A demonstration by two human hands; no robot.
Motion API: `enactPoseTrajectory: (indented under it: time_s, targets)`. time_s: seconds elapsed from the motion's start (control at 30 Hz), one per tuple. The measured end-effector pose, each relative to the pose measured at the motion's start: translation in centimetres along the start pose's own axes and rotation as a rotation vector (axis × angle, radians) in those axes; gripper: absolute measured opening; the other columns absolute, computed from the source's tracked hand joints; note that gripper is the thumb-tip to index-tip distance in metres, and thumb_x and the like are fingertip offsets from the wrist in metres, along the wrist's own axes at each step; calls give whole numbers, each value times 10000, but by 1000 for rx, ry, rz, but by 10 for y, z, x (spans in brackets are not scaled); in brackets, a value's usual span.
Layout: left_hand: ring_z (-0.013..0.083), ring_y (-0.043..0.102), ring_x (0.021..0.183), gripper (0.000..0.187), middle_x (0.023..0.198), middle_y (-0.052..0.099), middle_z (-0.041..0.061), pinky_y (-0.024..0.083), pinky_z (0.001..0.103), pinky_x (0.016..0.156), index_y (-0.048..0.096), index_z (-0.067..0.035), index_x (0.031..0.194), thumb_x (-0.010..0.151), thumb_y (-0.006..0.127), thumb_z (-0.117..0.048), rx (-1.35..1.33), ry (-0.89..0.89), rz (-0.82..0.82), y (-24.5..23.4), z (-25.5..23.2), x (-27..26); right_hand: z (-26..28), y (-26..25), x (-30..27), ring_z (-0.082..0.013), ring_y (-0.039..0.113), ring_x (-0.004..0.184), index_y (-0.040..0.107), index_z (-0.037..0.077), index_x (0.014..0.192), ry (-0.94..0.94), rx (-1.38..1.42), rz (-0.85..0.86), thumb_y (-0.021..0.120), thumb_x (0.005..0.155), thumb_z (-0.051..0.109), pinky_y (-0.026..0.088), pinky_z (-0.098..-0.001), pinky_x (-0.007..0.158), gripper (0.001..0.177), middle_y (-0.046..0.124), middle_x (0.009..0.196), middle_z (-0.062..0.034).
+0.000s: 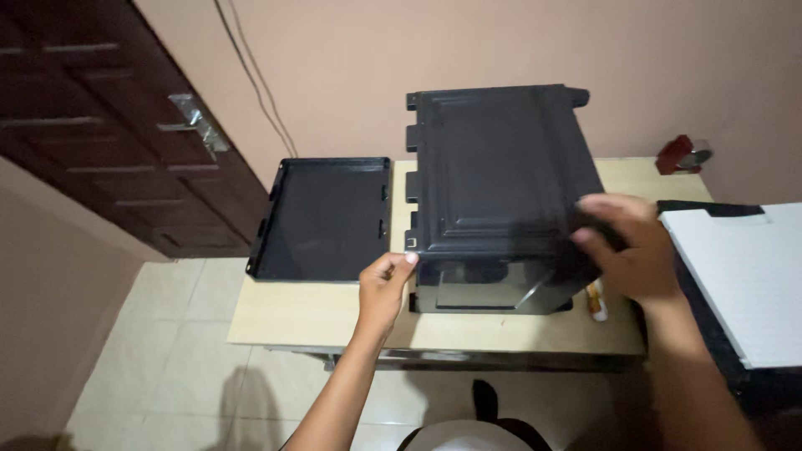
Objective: The person assembles a black plastic storage container by aligning and snapping the lid onto the base. They repeatedly lift and reposition the lid to check fit, then use a yellow utility knife to press or pry along the lid edges to secure the closure.
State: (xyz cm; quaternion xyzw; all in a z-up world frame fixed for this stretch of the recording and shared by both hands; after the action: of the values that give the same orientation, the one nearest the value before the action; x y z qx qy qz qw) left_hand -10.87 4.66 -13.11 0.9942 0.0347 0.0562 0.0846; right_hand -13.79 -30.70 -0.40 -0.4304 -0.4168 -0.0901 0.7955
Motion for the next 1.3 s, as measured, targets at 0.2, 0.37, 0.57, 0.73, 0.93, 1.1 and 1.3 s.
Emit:
enactPoseTrajectory:
  time_s: [0.2,0.37,0.57,0.73,0.93,1.1,1.3]
  targets:
    - [37,455,654,172,711,565,-51,391,212,615,744,-25,860,920,774,-183,-159,-64,-133,-1,10,-2,-79,8,-65,-206,624,1085,662,48,1307,740,287,-240,732,1016,235,492,-325,964,353,675,1186,-147]
    - [64,541,658,179,738,652,0,468,222,651,719,-22,797,890,782,-161,-225,-108,-131,-7,20,5,-80,13,-67,-149,643,1059,712,17,1193,744,325,-211,719,988,225,490,-293,940,292,707,1149,-86]
    - [84,571,713,200,767,655,16,534,258,757,690,-37,772,918,767,-151,-274,-145,-19,-8,23,12,-72,12,-66,-173,634,1005,733,5,1149,761,260,-155,719,981,227,483,-283,906,279,691,1097,-108]
    - [111,612,813,143,837,668,24,547,295,851,679,-45,875,936,729,-164,-251,-205,34,-4,15,11,-74,10,-60,-219,642,1033,729,12,1179,751,213,-60,709,976,280,480,-308,907,337,686,1134,-135]
    - [89,581,836,217,892,659,-14,525,285,867,720,-101,1116,920,665,-173,-181,-253,-75,2,7,12,-85,8,-39,-243,706,1022,697,22,1223,786,118,122,730,894,369,514,-351,882,479,750,1080,-139]
    - [81,559,821,246,870,655,0,465,262,791,706,-37,1110,1002,634,-246,-118,-192,-45,21,13,12,-95,32,-28,-298,754,897,746,44,1191,957,51,347,679,917,441,563,-391,819,487,789,971,-215]
    - [70,548,809,243,875,662,-23,437,257,748,716,-33,1117,975,658,-222,-158,-128,-53,23,15,18,-108,36,-12,-295,727,868,737,-14,1136,897,-61,346,749,821,540,564,-384,803,637,760,944,-201]
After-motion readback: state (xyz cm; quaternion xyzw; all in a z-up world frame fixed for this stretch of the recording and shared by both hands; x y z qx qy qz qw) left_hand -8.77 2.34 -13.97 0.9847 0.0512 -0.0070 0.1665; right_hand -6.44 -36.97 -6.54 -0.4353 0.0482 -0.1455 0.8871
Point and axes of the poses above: each hand's wrist, its own x-axis towards the middle knuckle, its own y-axis out of the palm, z = x × y, the point moved 7 cm from there along x, towards the middle knuckle
